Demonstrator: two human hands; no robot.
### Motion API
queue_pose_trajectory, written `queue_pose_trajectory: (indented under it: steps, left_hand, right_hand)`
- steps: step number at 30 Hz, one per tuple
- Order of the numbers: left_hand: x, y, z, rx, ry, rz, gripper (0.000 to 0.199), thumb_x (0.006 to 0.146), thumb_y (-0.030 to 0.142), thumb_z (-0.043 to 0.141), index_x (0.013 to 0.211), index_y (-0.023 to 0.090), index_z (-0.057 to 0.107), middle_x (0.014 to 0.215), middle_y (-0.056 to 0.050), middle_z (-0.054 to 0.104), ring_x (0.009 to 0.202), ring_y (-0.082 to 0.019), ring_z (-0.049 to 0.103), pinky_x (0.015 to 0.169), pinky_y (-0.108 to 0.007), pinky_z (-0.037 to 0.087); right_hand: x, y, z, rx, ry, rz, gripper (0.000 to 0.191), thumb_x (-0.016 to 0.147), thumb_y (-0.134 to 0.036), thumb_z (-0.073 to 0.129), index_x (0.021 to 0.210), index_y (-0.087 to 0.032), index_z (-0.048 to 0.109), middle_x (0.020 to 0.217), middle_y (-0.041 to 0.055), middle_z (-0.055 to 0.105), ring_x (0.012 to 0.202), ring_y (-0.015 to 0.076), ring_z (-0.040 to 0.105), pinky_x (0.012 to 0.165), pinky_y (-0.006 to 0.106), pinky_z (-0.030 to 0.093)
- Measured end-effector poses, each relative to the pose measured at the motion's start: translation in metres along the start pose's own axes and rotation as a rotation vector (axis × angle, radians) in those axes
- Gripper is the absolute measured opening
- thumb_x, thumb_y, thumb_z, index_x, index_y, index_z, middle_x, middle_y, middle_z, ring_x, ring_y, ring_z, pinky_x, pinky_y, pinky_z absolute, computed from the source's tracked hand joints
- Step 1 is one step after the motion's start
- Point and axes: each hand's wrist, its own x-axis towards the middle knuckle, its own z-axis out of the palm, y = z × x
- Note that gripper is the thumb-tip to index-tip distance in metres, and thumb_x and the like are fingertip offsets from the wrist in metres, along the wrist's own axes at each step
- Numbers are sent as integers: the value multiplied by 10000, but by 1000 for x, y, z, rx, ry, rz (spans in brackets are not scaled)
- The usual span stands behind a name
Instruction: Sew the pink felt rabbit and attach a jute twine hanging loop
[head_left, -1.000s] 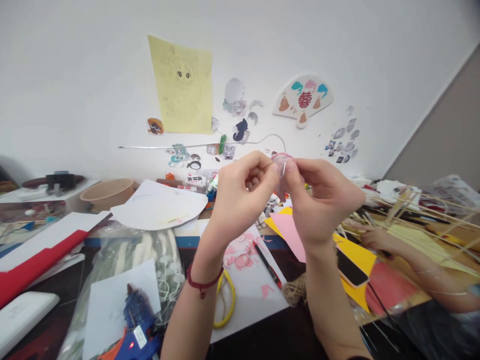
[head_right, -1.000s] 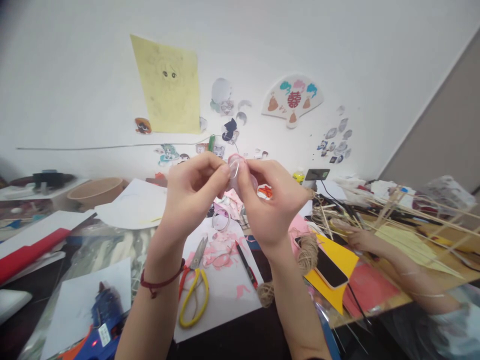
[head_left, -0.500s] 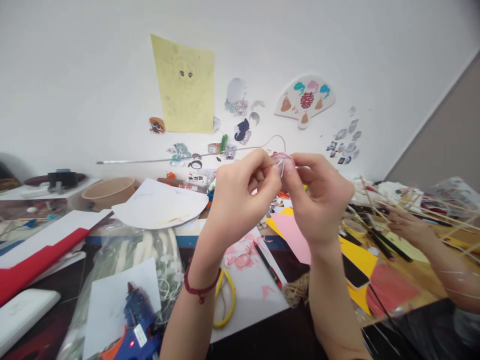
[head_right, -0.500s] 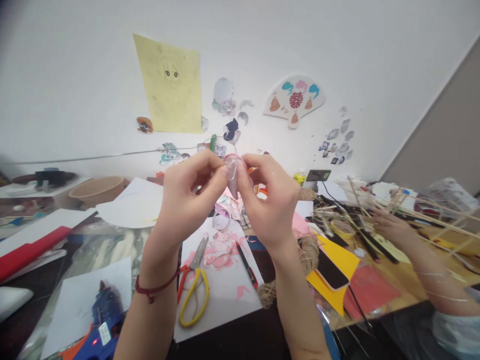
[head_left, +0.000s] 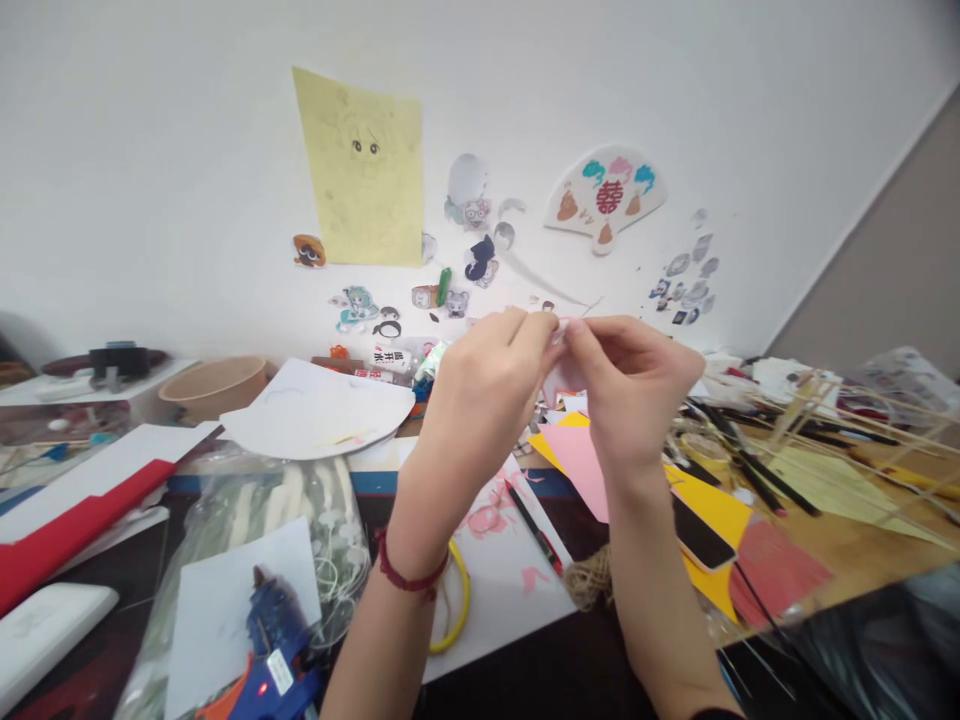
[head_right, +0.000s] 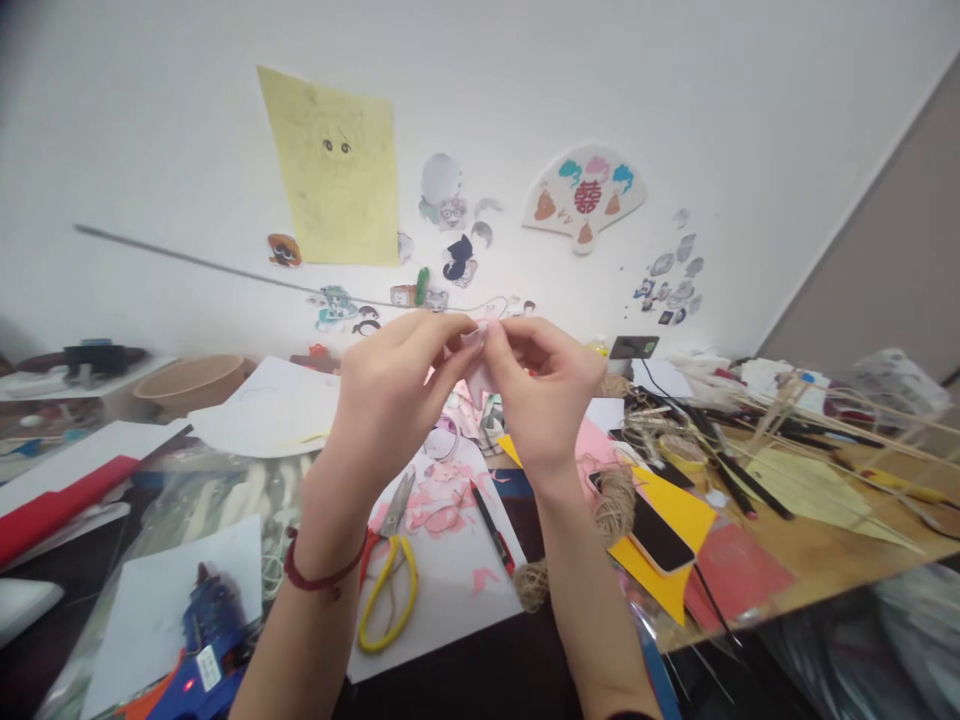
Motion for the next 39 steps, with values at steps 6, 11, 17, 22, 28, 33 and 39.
queue_pose_trajectory:
  steps: [6,11,17,22,28,33,39]
  left_hand:
    - [-2,4,2,336,-36,133,220,1019,154,501,836,126,621,756,-54,624,698,-166,539,604,-300,353]
    - [-3,-1,9,357,14,181,198,1019,99,460,1008,94,658,805,-77,683,711,-171,574,595,-293,368]
    - [-4,-5,20,304,137,184,196,1033,128,471,1007,93,662,827,-73,698,755,-171,594,660,-291,397]
    - [-4,-4,23,264,173,172,229,1030,104,458,968,86,677,793,-59,687,749,-158,590,663,-274,411]
    - [-3,-6,26,213,254,153,257,1020,75,447,924,85,685,747,-51,661,716,-151,570,652,-276,422]
    - [-2,-8,29,203,330,169,273,1031,87,425,943,97,683,771,-60,660,736,-159,571,660,-284,426]
    - [-3,-7,28,231,296,174,280,1038,101,415,922,127,669,751,-47,637,723,-157,553,665,-291,411]
  right_hand:
    - [-2,1,1,-18,-8,86,94,791,-225,741,702,-196,742,617,-32,686,534,115,602,508,247,497]
    - [1,-3,-3,-84,-9,67,106,785,-231,736,686,-196,732,599,-31,679,526,117,599,504,250,475]
    - [5,-6,-8,-60,-61,71,114,808,-233,733,702,-193,730,623,-25,698,558,116,626,509,230,485]
    - [7,-6,-11,-43,-87,53,119,822,-228,736,706,-200,727,625,-28,696,553,108,623,507,220,487]
    - [8,-8,-12,-34,-116,37,124,844,-265,740,739,-200,735,657,-20,701,558,106,602,523,226,488]
    - [7,-10,-13,-56,-126,27,146,863,-308,734,761,-205,745,648,-17,683,549,111,571,507,236,474]
    - [7,-6,-15,-111,-126,8,143,862,-312,722,768,-206,738,654,-17,667,579,124,571,526,248,464]
